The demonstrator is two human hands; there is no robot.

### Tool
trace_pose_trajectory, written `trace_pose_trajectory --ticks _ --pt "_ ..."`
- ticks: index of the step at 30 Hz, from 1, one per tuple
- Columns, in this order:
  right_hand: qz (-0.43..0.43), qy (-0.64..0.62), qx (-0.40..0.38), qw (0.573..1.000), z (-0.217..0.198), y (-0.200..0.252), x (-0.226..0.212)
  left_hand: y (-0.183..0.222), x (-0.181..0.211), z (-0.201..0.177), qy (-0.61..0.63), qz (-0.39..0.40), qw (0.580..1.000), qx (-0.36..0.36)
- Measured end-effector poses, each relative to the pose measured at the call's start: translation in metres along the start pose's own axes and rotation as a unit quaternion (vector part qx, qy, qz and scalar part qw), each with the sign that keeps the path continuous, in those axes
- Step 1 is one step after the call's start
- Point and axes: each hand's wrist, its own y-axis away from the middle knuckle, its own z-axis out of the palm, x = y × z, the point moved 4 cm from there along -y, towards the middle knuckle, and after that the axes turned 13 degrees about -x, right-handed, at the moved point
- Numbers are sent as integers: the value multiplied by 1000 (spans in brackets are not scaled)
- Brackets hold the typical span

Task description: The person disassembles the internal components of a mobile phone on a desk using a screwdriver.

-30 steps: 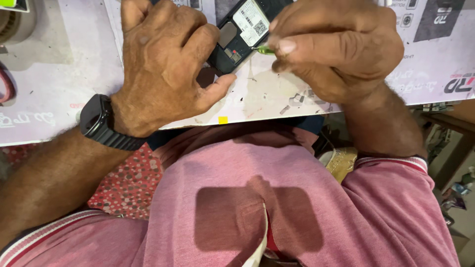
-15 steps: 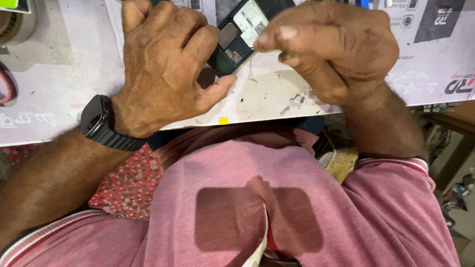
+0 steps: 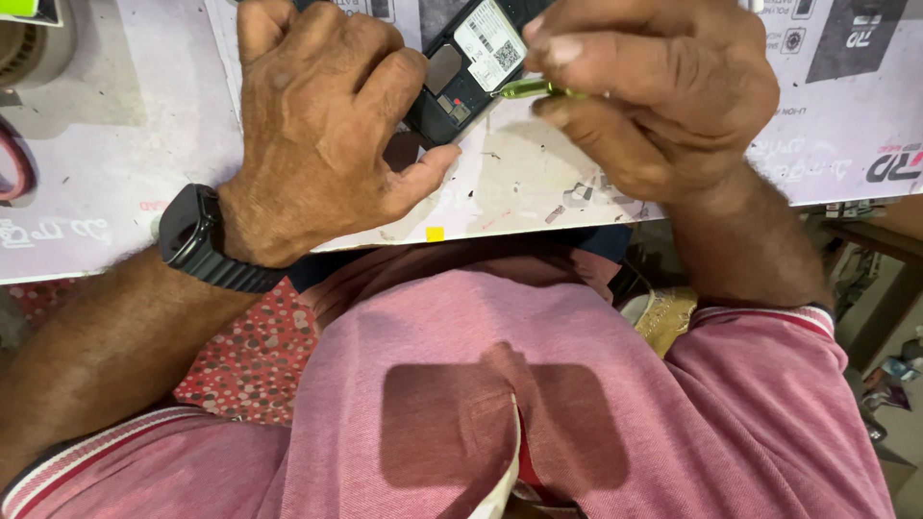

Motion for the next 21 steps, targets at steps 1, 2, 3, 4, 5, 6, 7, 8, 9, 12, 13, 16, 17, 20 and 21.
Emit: trace_pose_trajectory --ticks 1,2,3,4,5,6,7,8,9,12,13,16,17,20,21 --pt "-1 8 1 1000 0 0 0 0 0 0 -2 0 1000 0" --pt "3 8 2 1000 0 1 0 -1 0 1 -3 -1 1000 -1" --pt "5 7 4 1000 2 2 0 -1 0 0 -2 -2 1000 -2" --pt "8 6 5 1000 4 3 0 -1 0 0 0 -3 1000 -2" --pt "10 4 7 1000 7 4 1 0 0 0 3 -4 1000 -1" --pt "12 2 9 1000 9 5 1 0 1 0 2 -5 1000 -1" --pt "15 1 11 1000 9 6 1 1 0 0 2 -5 1000 -1" --pt "46 -3 5 999 11 8 0 1 1 0 -1 -5 1000 -1" --pt "73 1 -4 997 12 9 -6 -1 1 -1 -3 -6 1000 2" --pt "97 -16 -11 995 9 13 -4 -7 5 -6 5 -17 1000 4" --pt "99 -39 -8 994 12 16 -5 -7 5 -7 0 -14 1000 5" --pt "83 -49 4 995 11 25 1 -2 5 -3 1 -8 1000 4" --pt "74 -51 15 996 10 26 4 -1 3 -3 7 -4 1000 6" --pt "83 -66 55 993 10 26 4 2 -1 -2 9 12 1000 21" --pt "111 -74 54 990 9 27 -2 4 0 -3 8 16 999 28"
